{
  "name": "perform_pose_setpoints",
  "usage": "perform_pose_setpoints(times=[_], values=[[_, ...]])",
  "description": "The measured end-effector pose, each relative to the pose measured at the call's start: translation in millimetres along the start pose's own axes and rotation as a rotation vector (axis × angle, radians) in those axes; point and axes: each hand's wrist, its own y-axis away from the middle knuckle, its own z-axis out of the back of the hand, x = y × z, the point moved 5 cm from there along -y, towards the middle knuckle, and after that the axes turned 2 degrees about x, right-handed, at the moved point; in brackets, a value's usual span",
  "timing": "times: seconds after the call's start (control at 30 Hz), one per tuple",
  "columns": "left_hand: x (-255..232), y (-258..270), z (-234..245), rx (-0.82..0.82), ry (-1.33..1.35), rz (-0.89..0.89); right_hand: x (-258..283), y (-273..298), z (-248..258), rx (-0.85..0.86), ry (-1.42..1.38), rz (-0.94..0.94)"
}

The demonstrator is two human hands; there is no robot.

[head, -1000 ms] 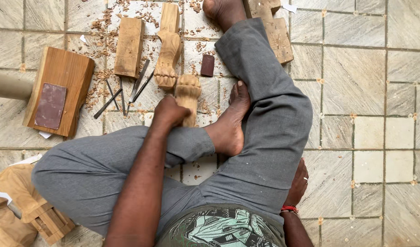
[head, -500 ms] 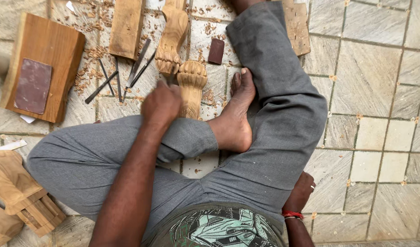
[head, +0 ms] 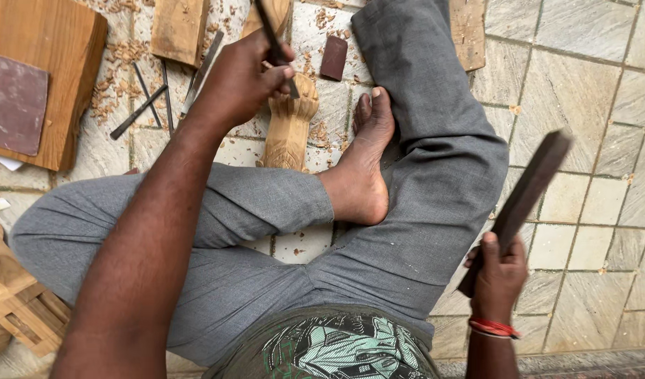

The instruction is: The person sits on the floor and carves a wooden piece using a chisel and a wooden mallet. They repeatedly strike the chisel to shape the wood, then use a sanding block to smooth the surface. Finally, they trace a design from a paper template onto the wood with a pencil.

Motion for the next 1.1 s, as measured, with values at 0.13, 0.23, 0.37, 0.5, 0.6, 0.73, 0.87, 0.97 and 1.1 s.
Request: perform_pose_setpoints(times=[0.13, 0.23, 0.37, 0.5, 0.6, 0.73, 0.87, 0.97, 1.1], values=[[4, -5, -6, 0.0, -0.247, -0.175, 67, 11, -13, 0.147, -0.117, 0.189], [12, -9, -8, 0.045, -0.289, -0.188, 99, 17, -32, 0.233, -0.087, 0.21], [10, -8, -1, 0.005, -0.226, -0.31, 126, 20, -63, 0.354, -0.075, 0.229], [11, -13, -5, 0.02, -0.3, -0.264, 150, 19, -88, 0.474, 0.025, 0.32], [12, -16, -6, 0.016, -0.356, -0.28, 171, 19, -104, 0.57, 0.04, 0.419], [14, -20, -4, 0.004, -0.415, -0.306, 201, 14, -120, 0.642, 0.06, 0.426], [14, -21, -4, 0.004, -0.33, -0.343, 234, 3, -135, 0.705, 0.082, 0.555], [16, -22, -5, 0.0, -0.305, -0.375, 250, -3, -145, 0.706, 0.142, 0.64], [15, -24, -4, -0.049, -0.359, -0.451, 265, -10, -162, 0.735, 0.227, 0.731]])
